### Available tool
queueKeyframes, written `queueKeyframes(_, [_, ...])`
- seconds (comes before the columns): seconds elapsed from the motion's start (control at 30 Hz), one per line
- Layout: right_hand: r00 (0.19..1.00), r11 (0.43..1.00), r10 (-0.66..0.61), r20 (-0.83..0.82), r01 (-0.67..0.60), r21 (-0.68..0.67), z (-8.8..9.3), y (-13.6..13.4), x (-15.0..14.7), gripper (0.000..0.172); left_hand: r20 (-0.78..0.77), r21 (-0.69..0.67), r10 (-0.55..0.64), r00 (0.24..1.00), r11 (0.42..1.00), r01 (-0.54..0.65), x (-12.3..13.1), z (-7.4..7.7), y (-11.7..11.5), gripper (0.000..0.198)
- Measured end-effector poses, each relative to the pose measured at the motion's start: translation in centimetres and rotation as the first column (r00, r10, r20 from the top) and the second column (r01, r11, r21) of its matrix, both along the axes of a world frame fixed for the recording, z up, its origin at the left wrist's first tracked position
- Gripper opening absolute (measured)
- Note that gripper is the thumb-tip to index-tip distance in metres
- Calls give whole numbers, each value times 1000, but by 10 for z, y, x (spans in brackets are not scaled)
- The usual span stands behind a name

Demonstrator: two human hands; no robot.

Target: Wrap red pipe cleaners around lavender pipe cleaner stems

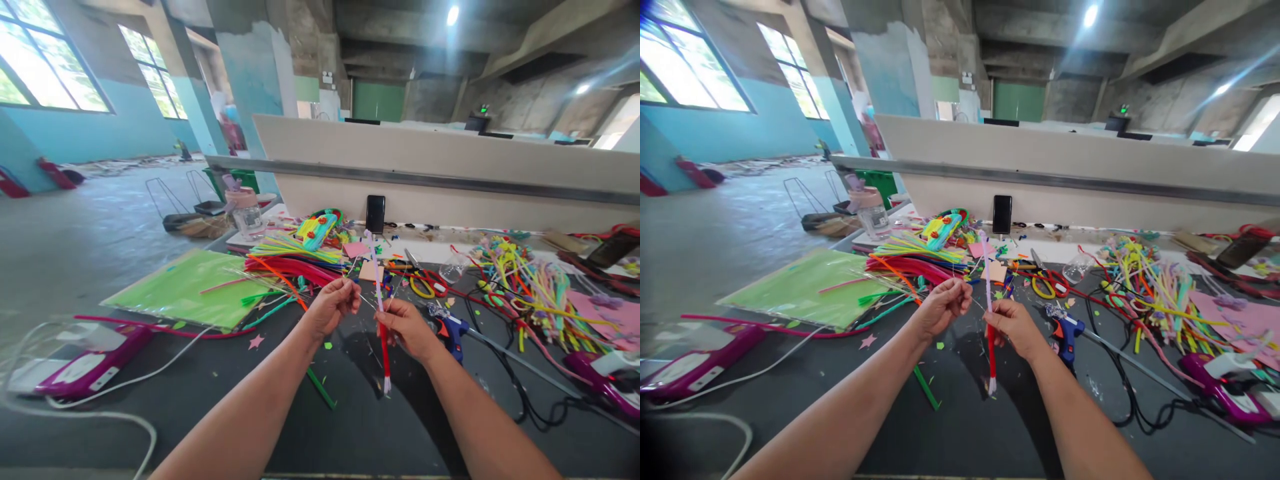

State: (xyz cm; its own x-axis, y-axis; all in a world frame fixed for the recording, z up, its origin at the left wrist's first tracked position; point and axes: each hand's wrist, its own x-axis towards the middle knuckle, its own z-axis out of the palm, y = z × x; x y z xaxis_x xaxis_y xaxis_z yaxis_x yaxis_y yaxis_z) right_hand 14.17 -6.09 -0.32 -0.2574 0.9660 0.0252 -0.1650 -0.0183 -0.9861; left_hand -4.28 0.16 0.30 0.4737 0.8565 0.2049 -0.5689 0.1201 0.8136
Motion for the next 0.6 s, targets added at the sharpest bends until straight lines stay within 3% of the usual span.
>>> queueKeyframes(0.1, [996,998,49,-79,-46,30,0,-2,1,21,67,19,-79,995,997,78,-2,2,-1,23])
queueKeyframes(0.2, [956,980,196,-217,-186,64,3,-5,6,20,80,26,-137,987,990,136,-3,3,-1,32])
queueKeyframes(0.37, [772,931,354,-528,-345,119,10,-9,21,30,67,31,-177,982,984,175,-1,0,-2,29])
queueKeyframes(0.47, [675,916,384,-630,-362,172,14,-11,23,38,41,4,-211,977,978,211,1,-4,-5,26])
queueKeyframes(0.6, [742,955,295,-601,-241,171,19,-14,14,35,12,-10,-232,973,973,232,5,-7,-8,22])
